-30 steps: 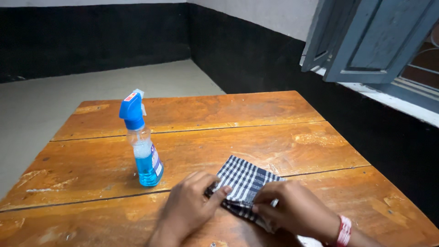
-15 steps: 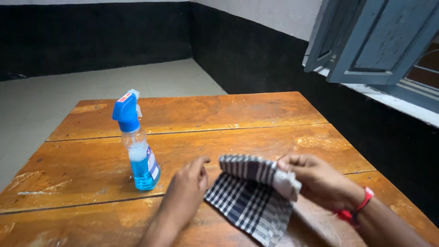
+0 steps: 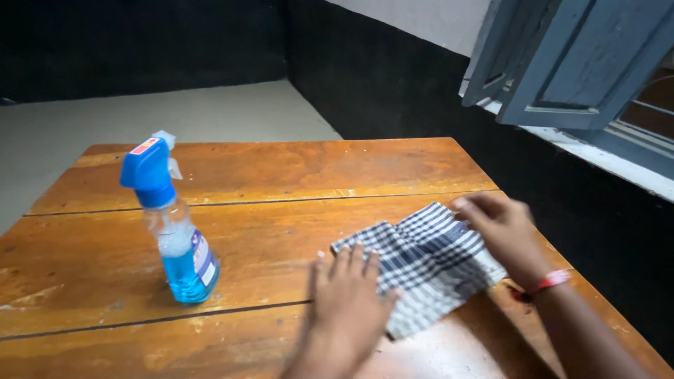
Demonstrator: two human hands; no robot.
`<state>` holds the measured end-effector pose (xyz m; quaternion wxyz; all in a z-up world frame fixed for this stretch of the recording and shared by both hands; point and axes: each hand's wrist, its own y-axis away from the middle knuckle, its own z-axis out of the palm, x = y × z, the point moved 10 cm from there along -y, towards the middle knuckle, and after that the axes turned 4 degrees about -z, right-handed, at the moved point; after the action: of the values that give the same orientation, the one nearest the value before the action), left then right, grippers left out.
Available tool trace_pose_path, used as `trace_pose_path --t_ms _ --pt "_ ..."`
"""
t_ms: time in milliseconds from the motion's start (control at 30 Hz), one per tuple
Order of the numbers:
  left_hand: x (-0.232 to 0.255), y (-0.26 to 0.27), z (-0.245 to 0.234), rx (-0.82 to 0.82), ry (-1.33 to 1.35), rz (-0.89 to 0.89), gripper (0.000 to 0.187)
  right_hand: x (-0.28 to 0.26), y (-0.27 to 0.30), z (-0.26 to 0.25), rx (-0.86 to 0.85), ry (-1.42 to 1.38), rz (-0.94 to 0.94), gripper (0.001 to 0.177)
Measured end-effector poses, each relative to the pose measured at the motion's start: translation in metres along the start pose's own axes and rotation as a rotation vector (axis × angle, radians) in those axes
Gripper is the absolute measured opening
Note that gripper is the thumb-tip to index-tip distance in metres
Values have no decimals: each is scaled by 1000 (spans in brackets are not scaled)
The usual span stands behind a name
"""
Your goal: The person sprays a blue cleaning liquid onto a wooden table and wipes the surface with a checkered cloth. They fold the cloth multiple times and continue wiping different areas of the table.
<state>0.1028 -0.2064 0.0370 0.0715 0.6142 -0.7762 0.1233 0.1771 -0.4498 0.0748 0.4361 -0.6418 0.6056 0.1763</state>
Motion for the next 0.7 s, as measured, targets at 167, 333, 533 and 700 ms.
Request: trace_pose_path --t_ms 167,333,533,700 --pt "-85 -13 -2 -386 -114 -218 72 -25 17 70 -332 334 -196 32" --pt "-118 -22 -31 -214 27 -236 77 -28 10 46 -216 222 -157 32" --pt "-80 -6 -63 79 474 9 36 19 10 20 -138 175 1 28" --pt "-86 5 -46 -257 295 -94 41 5 16 40 -275 -183 -256 17"
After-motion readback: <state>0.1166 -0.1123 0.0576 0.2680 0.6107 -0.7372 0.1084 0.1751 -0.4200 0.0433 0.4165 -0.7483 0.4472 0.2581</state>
